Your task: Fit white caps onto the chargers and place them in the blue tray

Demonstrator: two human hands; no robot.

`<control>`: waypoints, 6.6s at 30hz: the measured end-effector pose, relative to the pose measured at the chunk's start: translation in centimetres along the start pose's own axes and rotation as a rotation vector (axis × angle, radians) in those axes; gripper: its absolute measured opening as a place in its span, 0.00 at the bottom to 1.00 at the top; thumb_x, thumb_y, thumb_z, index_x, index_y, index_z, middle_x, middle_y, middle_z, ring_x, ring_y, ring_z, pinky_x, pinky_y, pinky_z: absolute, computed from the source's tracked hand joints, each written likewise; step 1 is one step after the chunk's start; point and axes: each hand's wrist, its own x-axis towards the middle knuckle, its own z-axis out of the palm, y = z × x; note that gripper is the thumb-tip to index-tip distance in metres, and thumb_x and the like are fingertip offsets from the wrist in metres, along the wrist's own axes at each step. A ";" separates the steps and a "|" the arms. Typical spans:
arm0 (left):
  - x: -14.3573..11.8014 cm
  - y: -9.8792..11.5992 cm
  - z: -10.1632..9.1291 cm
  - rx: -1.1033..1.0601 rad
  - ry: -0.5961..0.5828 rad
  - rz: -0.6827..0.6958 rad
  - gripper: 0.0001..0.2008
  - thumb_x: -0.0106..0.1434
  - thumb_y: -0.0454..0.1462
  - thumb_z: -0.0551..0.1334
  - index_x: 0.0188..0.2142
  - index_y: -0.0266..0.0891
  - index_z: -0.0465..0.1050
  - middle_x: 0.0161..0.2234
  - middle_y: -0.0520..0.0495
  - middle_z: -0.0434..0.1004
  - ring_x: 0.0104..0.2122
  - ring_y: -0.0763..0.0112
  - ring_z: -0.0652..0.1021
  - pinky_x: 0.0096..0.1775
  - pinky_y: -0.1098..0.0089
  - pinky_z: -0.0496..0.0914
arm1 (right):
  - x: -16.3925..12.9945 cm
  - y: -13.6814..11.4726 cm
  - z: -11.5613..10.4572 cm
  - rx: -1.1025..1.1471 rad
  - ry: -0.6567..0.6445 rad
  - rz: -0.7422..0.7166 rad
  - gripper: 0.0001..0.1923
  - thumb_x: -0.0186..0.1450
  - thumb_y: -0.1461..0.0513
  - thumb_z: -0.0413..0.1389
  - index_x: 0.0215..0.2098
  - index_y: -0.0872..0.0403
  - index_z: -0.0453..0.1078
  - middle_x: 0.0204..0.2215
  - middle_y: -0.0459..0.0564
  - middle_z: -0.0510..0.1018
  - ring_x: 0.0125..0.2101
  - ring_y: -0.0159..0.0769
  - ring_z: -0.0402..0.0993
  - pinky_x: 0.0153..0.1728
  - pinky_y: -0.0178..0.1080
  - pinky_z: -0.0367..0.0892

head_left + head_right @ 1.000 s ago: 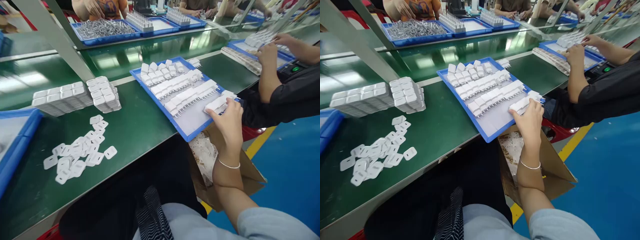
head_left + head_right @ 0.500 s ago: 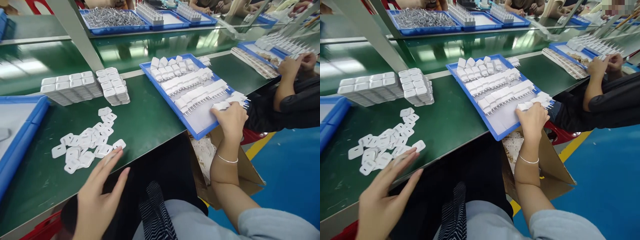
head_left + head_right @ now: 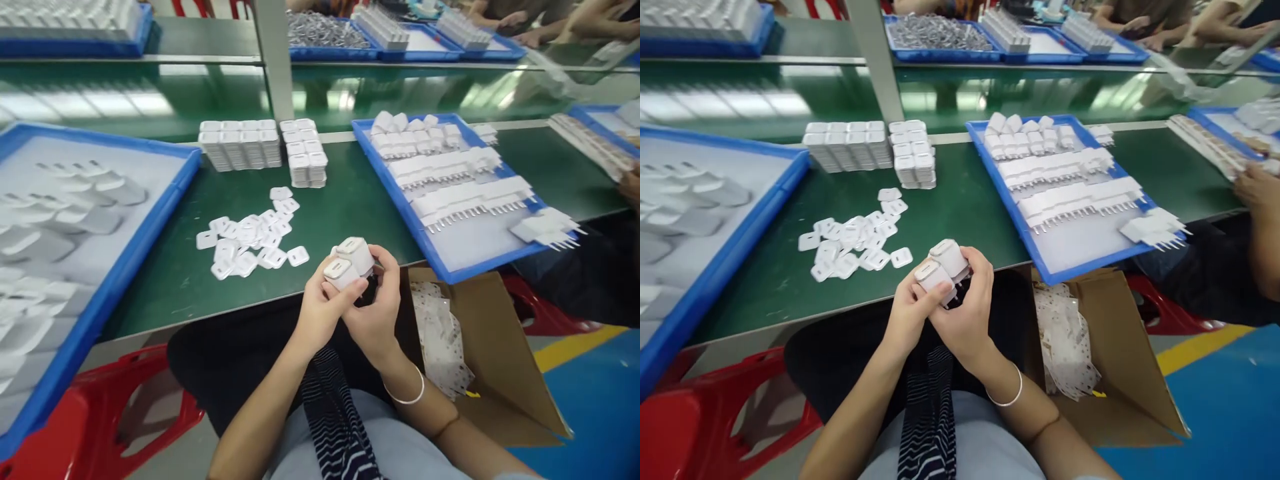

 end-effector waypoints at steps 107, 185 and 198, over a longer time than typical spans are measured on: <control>-0.9 2.5 -3.1 0.635 -0.105 0.728 0.23 0.58 0.27 0.71 0.53 0.37 0.77 0.54 0.38 0.81 0.52 0.62 0.83 0.54 0.66 0.79 | 5.8 -2.1 -5.7 0.614 -0.755 0.481 0.08 0.70 0.63 0.62 0.48 0.50 0.76 0.19 0.40 0.79 0.14 0.23 0.70 0.16 0.25 0.66; -2.6 3.0 -5.9 0.641 0.061 0.760 0.21 0.62 0.34 0.71 0.55 0.39 0.77 0.54 0.41 0.82 0.53 0.61 0.82 0.54 0.63 0.79 | 1.9 -6.2 -2.3 0.467 -0.658 0.274 0.10 0.67 0.66 0.64 0.46 0.48 0.78 0.21 0.40 0.78 0.16 0.27 0.67 0.16 0.33 0.63; -2.3 2.6 -5.9 0.727 0.067 0.827 0.19 0.64 0.32 0.68 0.56 0.37 0.76 0.54 0.40 0.82 0.54 0.62 0.82 0.57 0.63 0.78 | 1.6 -5.4 -1.2 0.605 -0.656 0.394 0.11 0.66 0.67 0.66 0.45 0.47 0.80 0.20 0.40 0.78 0.15 0.23 0.67 0.14 0.27 0.62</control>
